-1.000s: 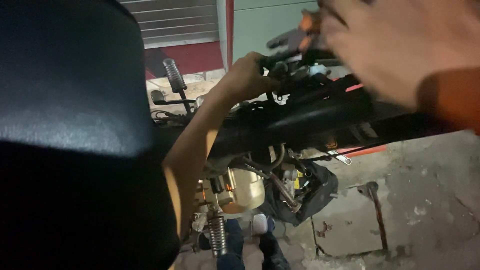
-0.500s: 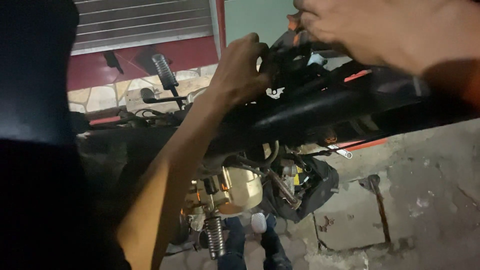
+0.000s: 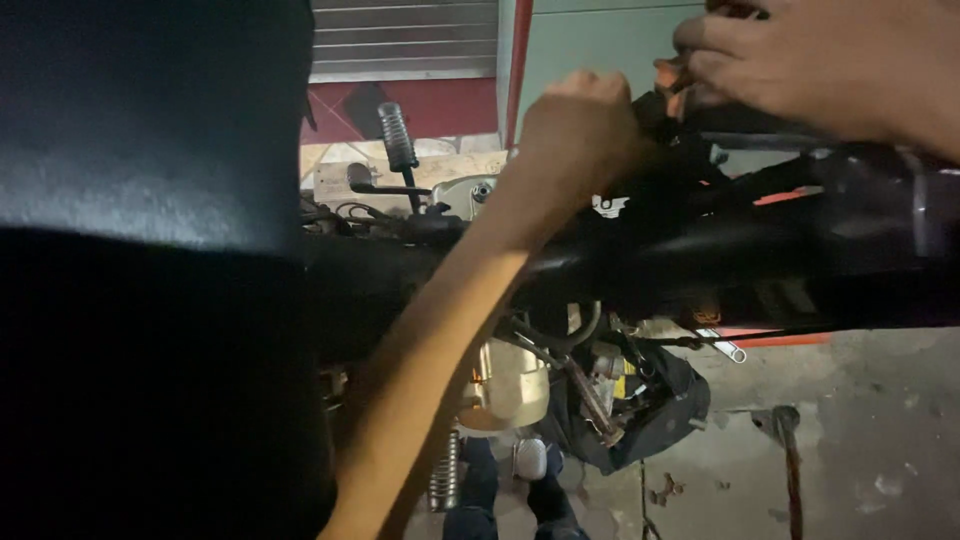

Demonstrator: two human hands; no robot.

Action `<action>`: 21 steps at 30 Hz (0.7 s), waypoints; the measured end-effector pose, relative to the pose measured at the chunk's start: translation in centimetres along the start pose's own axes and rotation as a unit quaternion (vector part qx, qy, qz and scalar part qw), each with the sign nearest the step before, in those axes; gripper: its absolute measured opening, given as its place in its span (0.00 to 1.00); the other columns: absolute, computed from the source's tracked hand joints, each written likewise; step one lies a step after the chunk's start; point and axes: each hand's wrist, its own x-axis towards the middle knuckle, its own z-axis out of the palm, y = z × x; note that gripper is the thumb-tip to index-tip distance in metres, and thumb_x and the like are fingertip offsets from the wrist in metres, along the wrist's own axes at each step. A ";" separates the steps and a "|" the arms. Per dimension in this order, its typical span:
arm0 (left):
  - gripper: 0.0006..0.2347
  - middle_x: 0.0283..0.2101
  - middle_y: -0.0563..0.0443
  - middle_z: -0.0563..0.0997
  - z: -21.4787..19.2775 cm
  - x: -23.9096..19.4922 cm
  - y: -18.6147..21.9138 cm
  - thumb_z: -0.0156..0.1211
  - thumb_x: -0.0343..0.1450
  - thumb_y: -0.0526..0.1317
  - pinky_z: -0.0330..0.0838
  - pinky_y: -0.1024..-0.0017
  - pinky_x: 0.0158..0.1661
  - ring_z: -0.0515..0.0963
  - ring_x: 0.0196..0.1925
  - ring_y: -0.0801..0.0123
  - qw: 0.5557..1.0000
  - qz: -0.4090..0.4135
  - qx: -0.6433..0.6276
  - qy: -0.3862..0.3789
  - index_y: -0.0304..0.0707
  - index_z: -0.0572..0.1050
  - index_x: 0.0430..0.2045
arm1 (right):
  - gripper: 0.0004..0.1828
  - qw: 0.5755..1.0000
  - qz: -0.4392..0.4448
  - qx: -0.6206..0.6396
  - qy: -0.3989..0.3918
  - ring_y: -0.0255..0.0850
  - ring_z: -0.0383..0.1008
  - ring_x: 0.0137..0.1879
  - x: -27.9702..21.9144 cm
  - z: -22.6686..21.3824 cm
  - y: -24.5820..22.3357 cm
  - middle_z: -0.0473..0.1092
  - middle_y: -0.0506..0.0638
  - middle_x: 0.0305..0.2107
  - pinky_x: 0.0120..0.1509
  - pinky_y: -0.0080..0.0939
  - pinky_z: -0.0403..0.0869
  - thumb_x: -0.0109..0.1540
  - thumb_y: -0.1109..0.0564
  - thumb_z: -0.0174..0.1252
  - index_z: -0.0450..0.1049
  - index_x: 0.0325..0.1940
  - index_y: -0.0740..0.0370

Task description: The person is working on a motorcycle, using various tools to adjust and tighten components. They handle a metal pipe, pliers, and a hammer, focusing on the engine area and other parts of the motorcycle.

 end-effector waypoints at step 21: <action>0.08 0.37 0.41 0.83 -2.1 1.9 -1.1 0.57 0.69 0.41 0.80 0.56 0.41 0.84 0.42 0.52 0.964 0.129 0.093 -0.214 0.38 0.81 0.30 | 0.34 0.985 -0.040 0.125 -0.110 0.48 0.49 0.77 0.1 -8.0 5.2 0.54 0.48 0.70 0.73 0.72 0.51 0.59 0.51 0.60 0.63 0.70 0.50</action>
